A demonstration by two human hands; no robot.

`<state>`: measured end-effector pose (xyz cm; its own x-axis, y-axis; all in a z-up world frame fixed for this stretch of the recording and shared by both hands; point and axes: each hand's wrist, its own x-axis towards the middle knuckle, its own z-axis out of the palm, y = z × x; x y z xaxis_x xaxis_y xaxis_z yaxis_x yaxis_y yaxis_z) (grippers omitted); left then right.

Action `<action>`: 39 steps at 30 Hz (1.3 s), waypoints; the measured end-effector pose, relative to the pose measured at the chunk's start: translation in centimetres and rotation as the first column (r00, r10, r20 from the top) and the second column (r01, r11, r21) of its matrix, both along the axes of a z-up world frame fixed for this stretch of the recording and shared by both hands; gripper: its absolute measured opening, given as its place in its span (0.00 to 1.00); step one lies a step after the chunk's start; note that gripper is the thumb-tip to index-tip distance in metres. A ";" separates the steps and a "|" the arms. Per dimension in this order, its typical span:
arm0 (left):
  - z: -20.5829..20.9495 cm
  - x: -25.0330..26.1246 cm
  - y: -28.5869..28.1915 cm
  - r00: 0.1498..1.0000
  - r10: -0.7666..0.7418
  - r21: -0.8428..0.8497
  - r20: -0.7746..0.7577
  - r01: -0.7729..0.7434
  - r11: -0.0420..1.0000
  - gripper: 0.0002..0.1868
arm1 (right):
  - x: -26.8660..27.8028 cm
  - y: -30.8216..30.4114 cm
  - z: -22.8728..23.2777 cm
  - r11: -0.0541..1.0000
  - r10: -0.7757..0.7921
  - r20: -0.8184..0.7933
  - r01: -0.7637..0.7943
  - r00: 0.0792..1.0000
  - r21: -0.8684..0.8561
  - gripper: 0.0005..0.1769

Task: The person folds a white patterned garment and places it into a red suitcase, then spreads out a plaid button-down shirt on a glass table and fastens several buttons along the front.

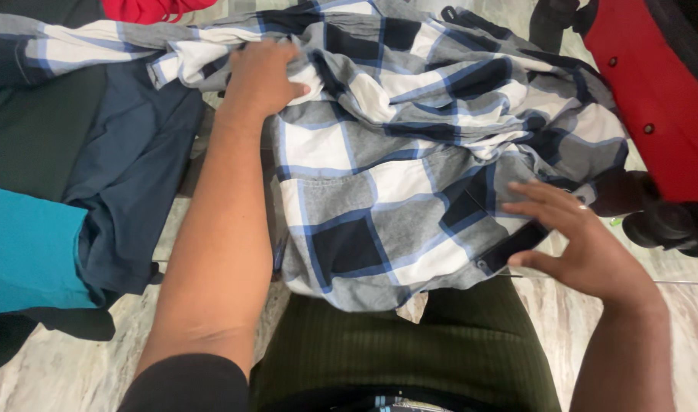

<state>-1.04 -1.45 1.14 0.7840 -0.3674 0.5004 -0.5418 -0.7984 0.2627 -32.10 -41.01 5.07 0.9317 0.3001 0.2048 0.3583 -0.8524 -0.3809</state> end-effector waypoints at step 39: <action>0.0 3.9 3.9 0.880 0.429 -0.044 0.202 -0.430 0.902 0.27 | 23.1 1.9 1.9 0.994 0.069 0.189 -0.052 0.980 -0.094 0.20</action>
<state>2.89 2.40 1.10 0.7470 -0.0188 0.6645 -0.1869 -0.9652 0.1828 -8.98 -39.10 6.97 0.8571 0.3797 0.3481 0.4694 -0.8541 -0.2241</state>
